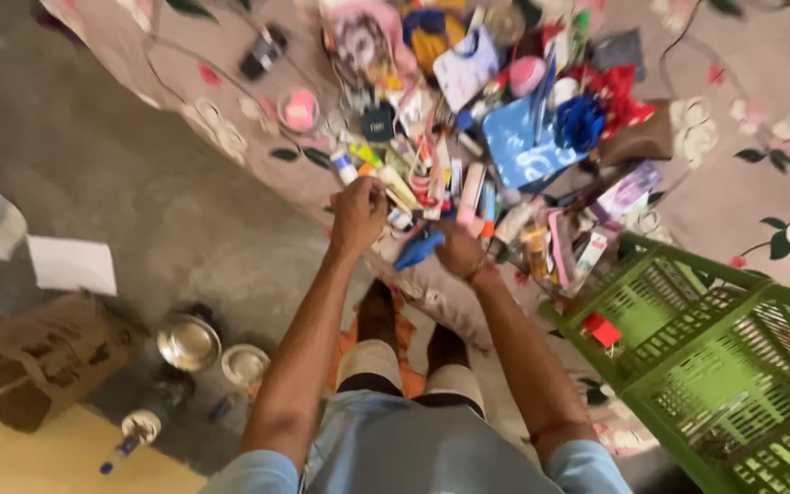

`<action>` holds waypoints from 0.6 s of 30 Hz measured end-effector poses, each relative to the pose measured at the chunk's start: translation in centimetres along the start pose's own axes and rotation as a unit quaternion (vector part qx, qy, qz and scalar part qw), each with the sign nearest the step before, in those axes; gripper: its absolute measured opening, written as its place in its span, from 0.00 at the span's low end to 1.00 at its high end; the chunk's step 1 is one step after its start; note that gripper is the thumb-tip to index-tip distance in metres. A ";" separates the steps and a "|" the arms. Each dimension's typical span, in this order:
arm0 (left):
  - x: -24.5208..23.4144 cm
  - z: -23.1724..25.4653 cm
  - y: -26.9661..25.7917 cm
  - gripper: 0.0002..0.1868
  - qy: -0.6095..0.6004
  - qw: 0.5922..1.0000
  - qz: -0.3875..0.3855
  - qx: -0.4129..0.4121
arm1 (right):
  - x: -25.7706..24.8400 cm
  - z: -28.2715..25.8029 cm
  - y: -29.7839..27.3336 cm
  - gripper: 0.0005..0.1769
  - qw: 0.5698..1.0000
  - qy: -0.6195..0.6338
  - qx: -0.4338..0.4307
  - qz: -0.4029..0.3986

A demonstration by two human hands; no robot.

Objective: The person sorts a large pile of personal items on a bed, picking up objects such as watches, tubes, bottles, and a mirror, and placing them into a green plastic basket. The person handles items one at a time, occasionally inspecting them before moving them to the basket.

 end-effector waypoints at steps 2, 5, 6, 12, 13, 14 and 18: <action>3.0 -2.8 0.3 0.08 -0.014 1.000 -0.001 -0.001 | -0.5 2.6 2.3 0.23 0.998 0.029 0.031 0.055; 5.7 -5.6 0.7 0.08 -0.039 0.999 -0.015 -0.018 | -1.4 8.3 5.0 0.26 0.989 0.006 0.104 0.104; 6.2 -6.4 1.0 0.09 -0.035 0.999 -0.013 -0.022 | -1.5 10.4 6.2 0.27 0.987 -0.023 0.116 0.112; 7.3 -10.6 3.5 0.11 0.012 0.999 -0.014 -0.049 | -4.1 15.0 13.0 0.42 0.976 -0.138 0.024 0.167; 7.2 -11.2 4.0 0.10 0.011 0.999 -0.004 -0.041 | -4.6 14.8 13.7 0.40 0.975 -0.135 0.040 0.171; 7.2 -11.7 4.5 0.10 0.008 0.999 0.006 -0.031 | -5.1 15.0 14.0 0.39 0.971 -0.130 0.100 0.177; 8.0 -13.9 5.9 0.16 -0.030 0.998 -0.007 -0.054 | -4.9 12.2 14.5 0.33 0.956 -0.180 0.169 0.159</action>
Point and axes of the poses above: each hand's wrist, its own y-axis towards the middle knuckle, its own x-axis out of the palm, z = x × y, the point moved 10 cm from there along y, towards the middle knuckle, and after that the axes turned 13 degrees about y, right-handed, at the moved point
